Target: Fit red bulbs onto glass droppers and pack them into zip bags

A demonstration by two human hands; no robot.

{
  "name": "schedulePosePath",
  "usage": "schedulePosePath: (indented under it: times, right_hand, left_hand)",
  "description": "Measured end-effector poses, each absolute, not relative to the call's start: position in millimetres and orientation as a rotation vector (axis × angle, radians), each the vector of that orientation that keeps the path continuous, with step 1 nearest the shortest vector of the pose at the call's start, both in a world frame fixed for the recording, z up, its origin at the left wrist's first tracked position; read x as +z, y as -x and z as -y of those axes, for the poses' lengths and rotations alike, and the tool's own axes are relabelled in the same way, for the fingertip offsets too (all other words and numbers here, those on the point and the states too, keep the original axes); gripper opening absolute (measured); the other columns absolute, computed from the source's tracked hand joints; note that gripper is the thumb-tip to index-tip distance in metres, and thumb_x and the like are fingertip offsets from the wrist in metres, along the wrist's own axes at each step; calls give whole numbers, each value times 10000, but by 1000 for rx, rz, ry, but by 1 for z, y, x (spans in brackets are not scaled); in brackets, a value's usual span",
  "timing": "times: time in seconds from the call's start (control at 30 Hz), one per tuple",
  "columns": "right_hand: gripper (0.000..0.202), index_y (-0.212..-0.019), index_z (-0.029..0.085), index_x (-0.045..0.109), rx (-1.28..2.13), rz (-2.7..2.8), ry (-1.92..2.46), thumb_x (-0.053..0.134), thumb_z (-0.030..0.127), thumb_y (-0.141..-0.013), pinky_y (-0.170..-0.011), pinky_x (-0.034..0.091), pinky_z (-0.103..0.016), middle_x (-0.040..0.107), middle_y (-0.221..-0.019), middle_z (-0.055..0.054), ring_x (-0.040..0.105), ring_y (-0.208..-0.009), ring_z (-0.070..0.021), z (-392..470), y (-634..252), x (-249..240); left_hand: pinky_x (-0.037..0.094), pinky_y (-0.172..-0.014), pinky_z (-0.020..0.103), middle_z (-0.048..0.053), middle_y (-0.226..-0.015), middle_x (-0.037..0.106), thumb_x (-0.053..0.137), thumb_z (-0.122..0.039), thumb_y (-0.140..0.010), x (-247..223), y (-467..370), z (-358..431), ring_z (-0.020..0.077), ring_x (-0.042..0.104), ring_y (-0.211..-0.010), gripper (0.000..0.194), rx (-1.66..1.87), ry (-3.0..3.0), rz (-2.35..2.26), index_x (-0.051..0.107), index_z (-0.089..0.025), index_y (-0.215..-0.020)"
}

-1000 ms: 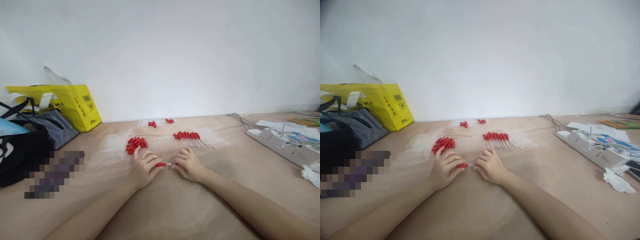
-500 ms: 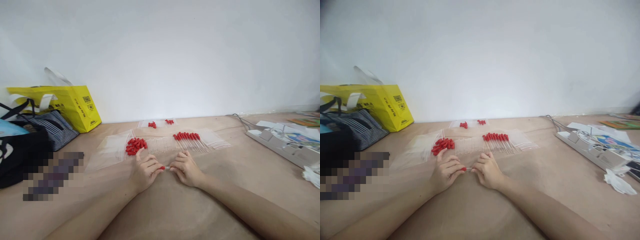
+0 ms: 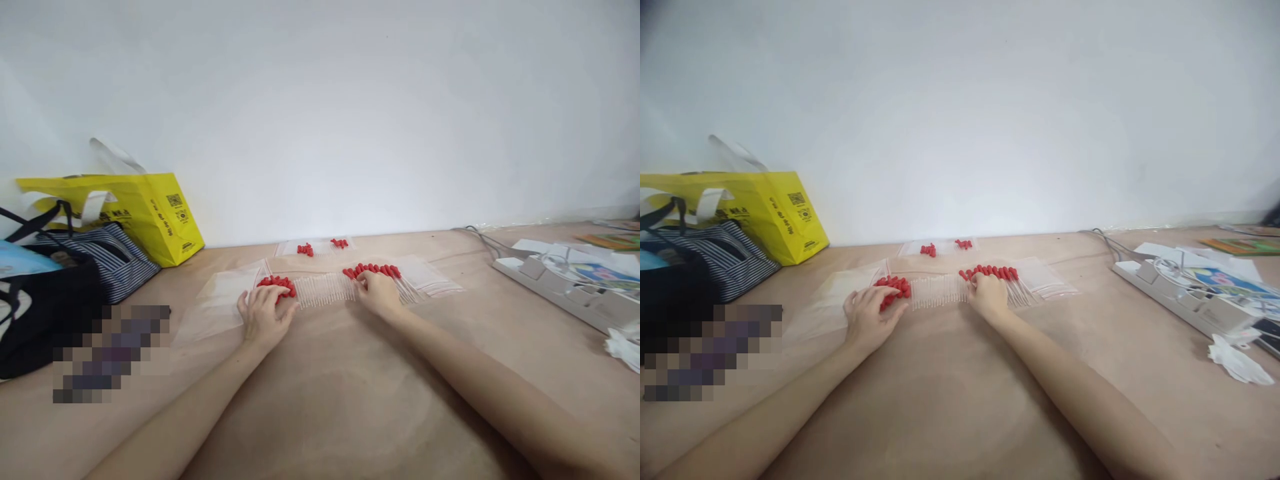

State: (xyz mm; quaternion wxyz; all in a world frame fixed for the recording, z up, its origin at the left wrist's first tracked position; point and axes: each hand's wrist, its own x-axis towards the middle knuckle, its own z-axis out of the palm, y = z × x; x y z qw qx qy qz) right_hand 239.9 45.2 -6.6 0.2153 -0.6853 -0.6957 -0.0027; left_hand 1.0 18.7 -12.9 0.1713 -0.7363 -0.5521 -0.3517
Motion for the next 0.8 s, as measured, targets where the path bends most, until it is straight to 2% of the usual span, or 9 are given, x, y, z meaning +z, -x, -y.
schedulePosePath:
  times: [0.13, 0.4, 0.7, 0.8]
  right_hand:
    - [228, -970, 154, 544, -82, 1820, 2078, 401, 219, -805, -727, 290, -311, 641, -866, -94, 566, -853, -217, -61, -230, -8]
    - [227, -924, 169, 584, -86, 1899, 2133, 404, 217, -794, -778, 237, -374, 635, -882, -127, 555, -872, -233, -68, -217, -8]
    - [261, -912, 168, 619, -82, 1906, 2119, 394, 218, -790, -801, 247, -386, 600, -1002, -134, 502, -970, -243, -67, -220, -9]
    - [244, -863, 159, 637, -39, 1900, 2147, 421, 223, -770, -794, 263, -390, 619, -944, -133, 516, -943, -250, -68, -221, -7]
  left_hand:
    - [211, -915, 515, 53, -891, 600, 608, -400, -670, -14, 15, -29, 268, 493, -937, 224, -901, 2017, 1685, 577, -219, -798]
    - [189, -913, 545, 49, -929, 568, 637, -383, -643, -18, 20, -33, 267, 459, -949, 175, -793, 1984, 1698, 585, -234, -719]
    - [197, -913, 533, 81, -993, 567, 557, -354, -726, -17, 16, -38, 279, 448, -983, 196, -794, 1956, 1647, 613, -231, -867]
    - [199, -916, 529, 90, -1064, 542, 546, -364, -735, -12, 9, -44, 285, 426, -1020, 247, -732, 1981, 1584, 605, -247, -944]
